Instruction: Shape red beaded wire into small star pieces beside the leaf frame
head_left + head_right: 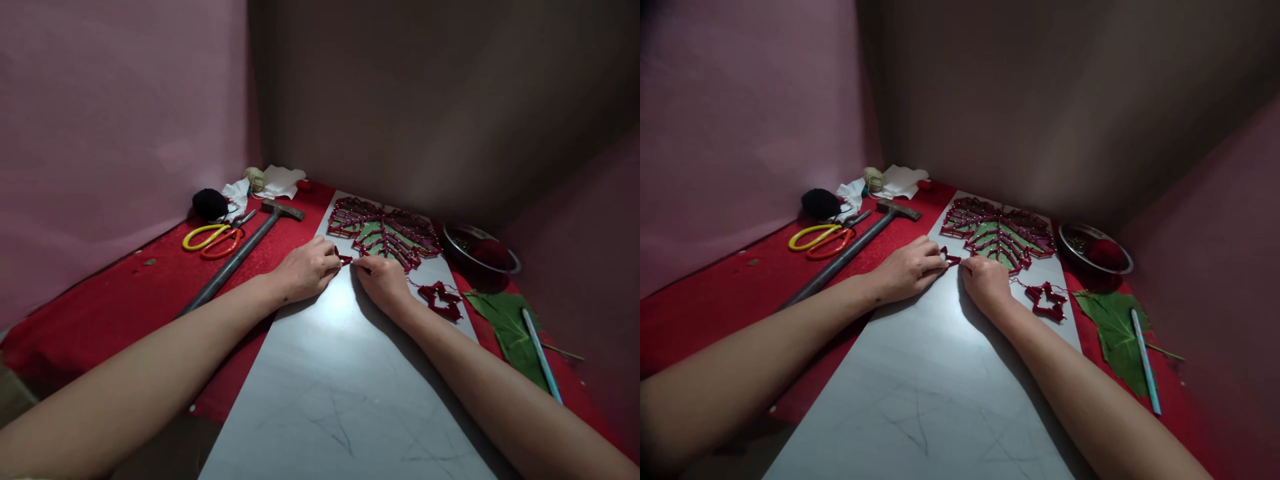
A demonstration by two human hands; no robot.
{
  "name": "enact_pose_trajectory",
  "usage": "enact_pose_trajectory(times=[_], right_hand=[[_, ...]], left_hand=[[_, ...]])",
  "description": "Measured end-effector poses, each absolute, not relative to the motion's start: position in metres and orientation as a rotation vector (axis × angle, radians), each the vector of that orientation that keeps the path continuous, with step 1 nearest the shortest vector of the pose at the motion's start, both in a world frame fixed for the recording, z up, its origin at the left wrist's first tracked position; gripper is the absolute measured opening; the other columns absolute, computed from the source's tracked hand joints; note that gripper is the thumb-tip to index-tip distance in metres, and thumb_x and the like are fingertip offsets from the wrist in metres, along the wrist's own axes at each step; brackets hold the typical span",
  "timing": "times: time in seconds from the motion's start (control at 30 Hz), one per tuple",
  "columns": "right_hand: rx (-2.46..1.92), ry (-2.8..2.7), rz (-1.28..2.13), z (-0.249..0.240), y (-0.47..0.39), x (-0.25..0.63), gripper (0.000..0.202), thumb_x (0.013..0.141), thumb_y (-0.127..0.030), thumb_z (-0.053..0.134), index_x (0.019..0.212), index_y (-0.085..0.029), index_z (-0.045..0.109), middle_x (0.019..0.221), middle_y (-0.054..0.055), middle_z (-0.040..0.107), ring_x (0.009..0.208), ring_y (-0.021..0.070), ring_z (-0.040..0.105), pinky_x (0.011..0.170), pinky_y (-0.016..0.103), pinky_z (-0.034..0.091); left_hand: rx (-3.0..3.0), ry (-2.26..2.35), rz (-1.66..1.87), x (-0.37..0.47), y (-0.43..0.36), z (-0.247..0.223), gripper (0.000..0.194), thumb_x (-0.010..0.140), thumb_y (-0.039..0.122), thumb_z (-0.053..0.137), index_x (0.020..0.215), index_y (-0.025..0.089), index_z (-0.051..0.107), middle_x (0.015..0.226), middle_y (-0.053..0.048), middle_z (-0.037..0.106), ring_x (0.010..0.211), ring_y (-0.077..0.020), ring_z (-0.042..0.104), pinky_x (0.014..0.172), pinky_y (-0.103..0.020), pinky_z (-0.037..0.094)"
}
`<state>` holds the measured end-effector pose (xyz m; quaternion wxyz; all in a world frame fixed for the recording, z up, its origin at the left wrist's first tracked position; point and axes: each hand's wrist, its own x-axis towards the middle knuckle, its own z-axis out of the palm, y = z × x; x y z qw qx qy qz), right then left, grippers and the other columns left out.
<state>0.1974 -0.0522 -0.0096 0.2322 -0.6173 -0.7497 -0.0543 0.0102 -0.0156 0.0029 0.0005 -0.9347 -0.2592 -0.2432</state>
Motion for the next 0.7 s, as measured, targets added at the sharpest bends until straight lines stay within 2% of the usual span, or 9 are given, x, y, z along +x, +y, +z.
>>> enact_pose_trajectory(times=[0.13, 0.33, 0.53, 0.7], right_hand=[[-1.684, -2.112, -0.233, -0.011, -0.052, 0.198, 0.028, 0.082, -0.02, 0.044, 0.083, -0.025, 0.072, 0.079, 0.003, 0.069, 0.07, 0.0151, 0.06, 0.062, 0.026, 0.04], [-1.701, -2.165, -0.33, -0.012, -0.055, 0.198, 0.031, 0.084, -0.02, 0.041, 0.091, -0.023, 0.071, 0.079, 0.005, 0.067, 0.067, 0.0145, 0.058, 0.057, 0.026, 0.036], [-1.736, -2.262, -0.359, -0.006, -0.056, 0.198, 0.032, 0.085, -0.019, 0.041, 0.1, -0.022, 0.069, 0.083, 0.005, 0.067, 0.067, 0.0147, 0.057, 0.054, 0.027, 0.032], [-1.75, -2.285, -0.329, -0.003, -0.053, 0.199, 0.032, 0.085, -0.02, 0.041, 0.099, -0.021, 0.069, 0.082, 0.004, 0.068, 0.068, 0.0152, 0.058, 0.055, 0.027, 0.032]], left_hand=[[-2.934, -0.8, -0.772, 0.009, -0.015, 0.002, 0.025, 0.089, 0.023, 0.042, 0.088, 0.018, 0.066, 0.088, -0.008, 0.055, 0.09, -0.0181, 0.047, 0.075, -0.031, 0.044], [-2.946, -0.808, -0.742, 0.009, -0.017, 0.006, 0.024, 0.088, 0.023, 0.041, 0.092, 0.016, 0.064, 0.091, -0.008, 0.055, 0.09, -0.0187, 0.046, 0.077, -0.031, 0.043], [-2.895, -0.891, -0.732, 0.013, -0.019, 0.004, 0.03, 0.087, 0.024, 0.043, 0.114, 0.017, 0.055, 0.094, -0.009, 0.054, 0.091, -0.0199, 0.044, 0.08, -0.033, 0.042], [-2.835, -0.916, -0.619, 0.019, -0.019, 0.003, 0.03, 0.088, 0.031, 0.042, 0.11, 0.02, 0.059, 0.092, -0.009, 0.051, 0.09, -0.0212, 0.042, 0.076, -0.032, 0.041]])
